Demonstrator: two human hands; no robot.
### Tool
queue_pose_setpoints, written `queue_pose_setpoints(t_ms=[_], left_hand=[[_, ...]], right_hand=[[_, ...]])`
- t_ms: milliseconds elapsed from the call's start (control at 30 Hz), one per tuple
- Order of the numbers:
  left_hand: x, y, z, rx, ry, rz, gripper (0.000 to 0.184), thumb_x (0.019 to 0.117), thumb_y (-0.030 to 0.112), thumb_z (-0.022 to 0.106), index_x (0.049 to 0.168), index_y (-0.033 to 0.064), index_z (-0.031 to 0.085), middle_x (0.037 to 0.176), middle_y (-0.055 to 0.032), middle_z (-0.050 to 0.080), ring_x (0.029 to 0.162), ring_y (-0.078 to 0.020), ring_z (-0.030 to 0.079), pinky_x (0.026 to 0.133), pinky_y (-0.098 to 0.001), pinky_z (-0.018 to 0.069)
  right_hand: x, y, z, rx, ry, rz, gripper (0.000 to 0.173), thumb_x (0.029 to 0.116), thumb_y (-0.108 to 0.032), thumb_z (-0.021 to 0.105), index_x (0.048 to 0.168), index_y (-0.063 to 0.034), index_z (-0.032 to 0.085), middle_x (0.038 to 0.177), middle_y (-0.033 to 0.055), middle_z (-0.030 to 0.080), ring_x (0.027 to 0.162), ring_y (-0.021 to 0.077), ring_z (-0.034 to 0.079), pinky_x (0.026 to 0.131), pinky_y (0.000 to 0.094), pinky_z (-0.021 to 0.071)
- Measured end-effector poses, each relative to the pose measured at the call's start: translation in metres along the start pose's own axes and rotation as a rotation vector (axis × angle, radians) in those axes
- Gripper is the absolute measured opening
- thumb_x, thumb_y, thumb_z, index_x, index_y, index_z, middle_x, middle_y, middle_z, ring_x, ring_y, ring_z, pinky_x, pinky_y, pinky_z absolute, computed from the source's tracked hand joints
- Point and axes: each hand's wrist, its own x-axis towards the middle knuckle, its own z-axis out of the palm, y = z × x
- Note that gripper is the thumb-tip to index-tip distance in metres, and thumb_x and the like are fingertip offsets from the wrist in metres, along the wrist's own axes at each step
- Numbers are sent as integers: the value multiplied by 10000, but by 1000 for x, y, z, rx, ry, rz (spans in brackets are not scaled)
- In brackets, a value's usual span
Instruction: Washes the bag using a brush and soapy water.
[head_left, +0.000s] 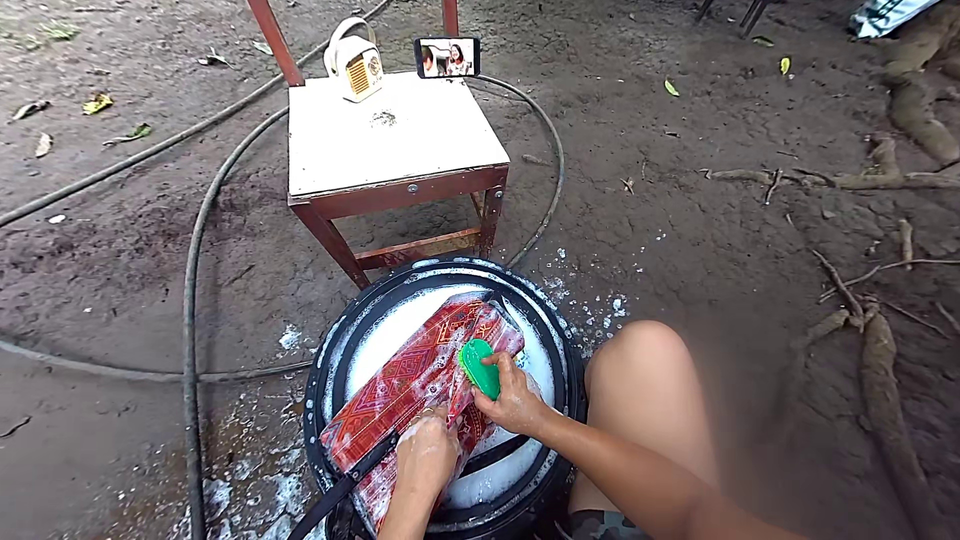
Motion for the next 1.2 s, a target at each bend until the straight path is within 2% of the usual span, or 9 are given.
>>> queue_pose_setpoints(t_ms=[533, 767, 967, 1200], left_hand=[[-1, 1, -1, -15, 2, 4, 404, 1071, 300, 534, 1367, 44, 633, 1371, -189, 634, 1305, -348, 587, 1087, -540, 446], [1, -2, 2, -22, 31, 23, 397, 1065, 300, 547, 1331, 26, 652, 1325, -203, 654, 1277, -354, 605, 1067, -549, 459], [1, -1, 2, -14, 9, 16, 419, 1070, 309, 534, 1374, 36, 626, 1357, -196, 640, 1300, -349, 590, 1084, -541, 446], [1, -1, 1, -17, 13, 16, 421, 1069, 322, 536, 1372, 46, 630, 1353, -192, 644, 1297, -349, 593, 1083, -543, 447]], right_hand=[[0, 0, 0, 1, 2, 2, 554, 871, -188, 715, 1298, 115, 532, 1198, 276, 659, 1077, 317, 684, 952, 399, 551], [0, -2, -1, -14, -12, 26, 570, 877, -202, 717, 1317, 107, 527, 1212, 270, 656, 1094, 318, 679, 965, 409, 547], [0, -4, -2, -17, -9, 29, 565, 876, -195, 716, 1314, 110, 530, 1206, 275, 657, 1082, 316, 683, 958, 402, 548], [0, -3, -2, -23, -9, 25, 566, 876, -202, 715, 1314, 107, 530, 1202, 271, 659, 1081, 320, 684, 953, 412, 551]])
